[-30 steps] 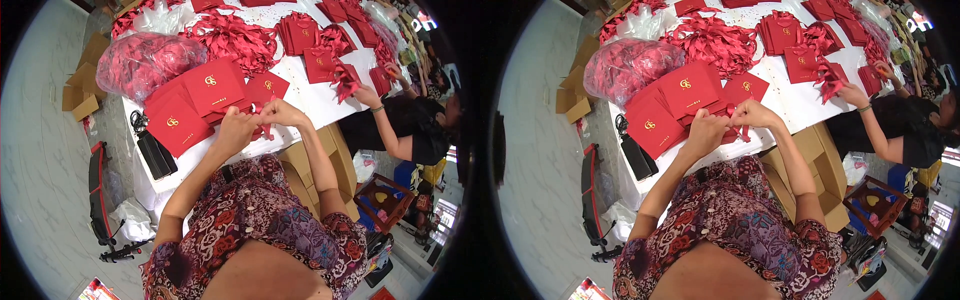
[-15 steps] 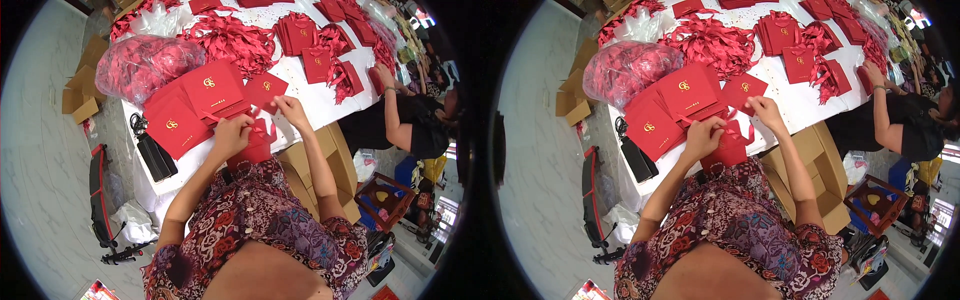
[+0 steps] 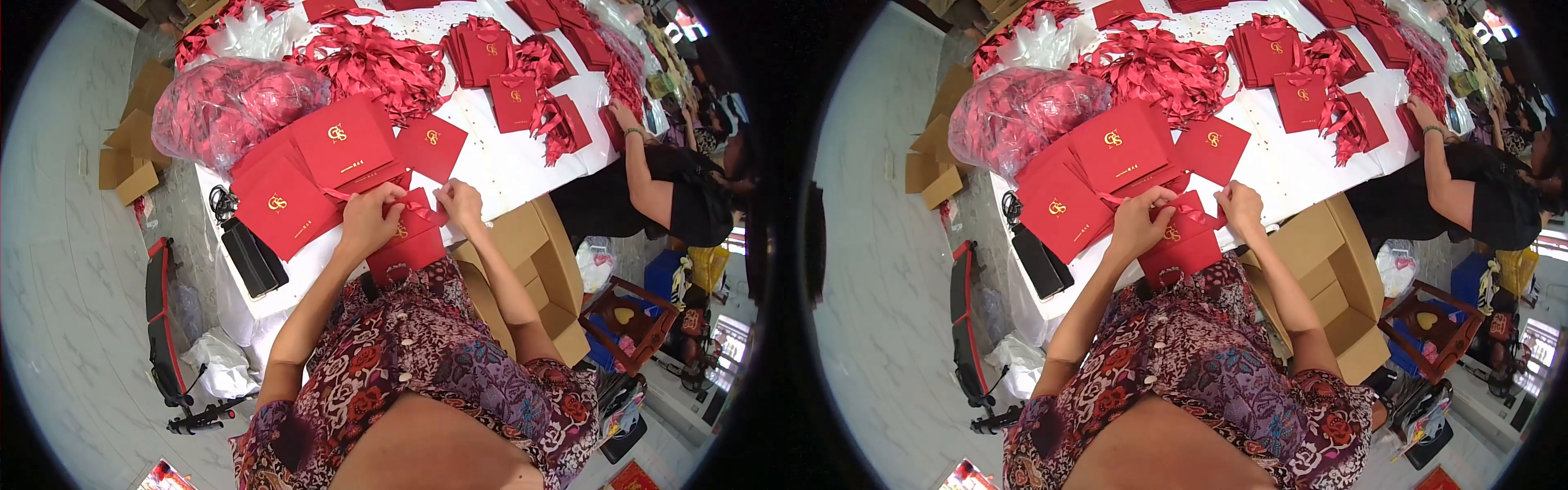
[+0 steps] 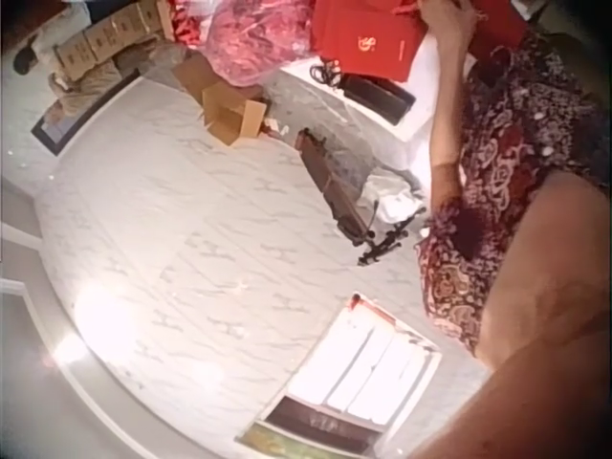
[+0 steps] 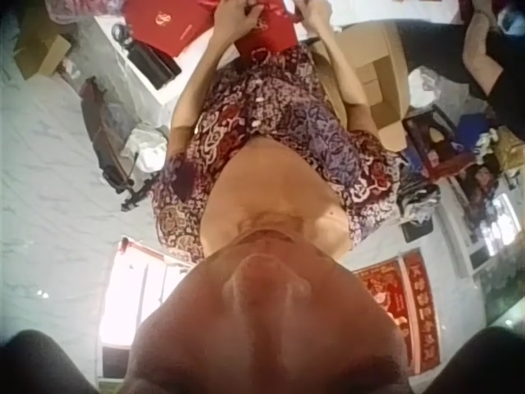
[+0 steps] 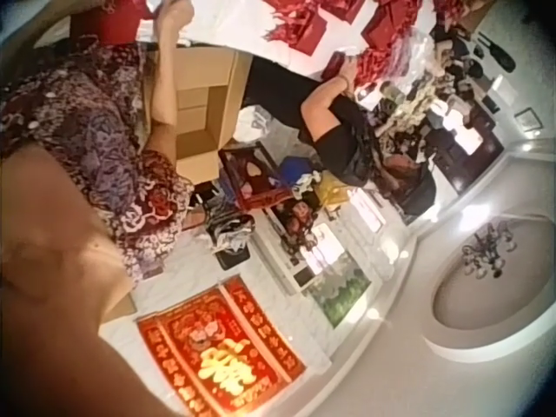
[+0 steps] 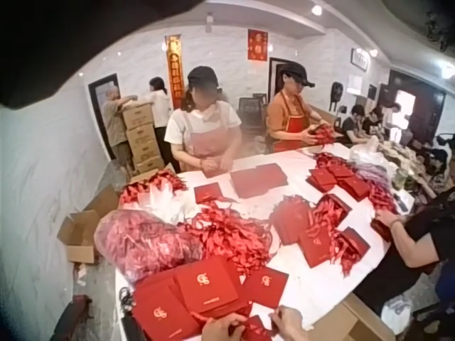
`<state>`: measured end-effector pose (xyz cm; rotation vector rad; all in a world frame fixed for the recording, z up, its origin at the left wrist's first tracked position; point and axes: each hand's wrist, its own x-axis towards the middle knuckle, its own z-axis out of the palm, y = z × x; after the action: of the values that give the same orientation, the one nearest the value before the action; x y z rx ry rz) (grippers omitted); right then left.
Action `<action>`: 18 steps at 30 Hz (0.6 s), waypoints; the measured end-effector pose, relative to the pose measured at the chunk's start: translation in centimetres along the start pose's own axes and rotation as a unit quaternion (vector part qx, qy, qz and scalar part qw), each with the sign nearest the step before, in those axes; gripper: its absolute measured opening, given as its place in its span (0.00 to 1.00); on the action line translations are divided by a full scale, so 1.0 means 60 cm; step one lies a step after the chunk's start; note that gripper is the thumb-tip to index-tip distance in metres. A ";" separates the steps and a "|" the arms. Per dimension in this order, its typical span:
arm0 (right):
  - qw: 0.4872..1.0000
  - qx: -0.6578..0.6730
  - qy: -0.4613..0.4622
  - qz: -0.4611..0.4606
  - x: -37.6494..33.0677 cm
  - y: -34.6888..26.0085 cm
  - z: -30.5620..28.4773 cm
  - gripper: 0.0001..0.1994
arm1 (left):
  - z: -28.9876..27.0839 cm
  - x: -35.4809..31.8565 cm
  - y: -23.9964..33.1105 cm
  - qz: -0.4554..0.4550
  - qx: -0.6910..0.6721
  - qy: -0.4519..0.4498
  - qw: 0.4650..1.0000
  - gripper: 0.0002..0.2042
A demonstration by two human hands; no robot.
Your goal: Package red envelopes into a cardboard box.
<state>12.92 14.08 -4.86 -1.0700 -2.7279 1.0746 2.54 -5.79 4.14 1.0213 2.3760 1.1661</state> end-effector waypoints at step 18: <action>0.967 0.037 -0.192 -0.161 -0.027 -0.101 -0.090 0.09 | -0.032 -0.018 0.003 0.079 0.110 -0.016 0.991 0.15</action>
<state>11.94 13.10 3.31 -0.4142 -2.9667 1.4327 2.34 -7.56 5.44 1.3114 2.4769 0.9426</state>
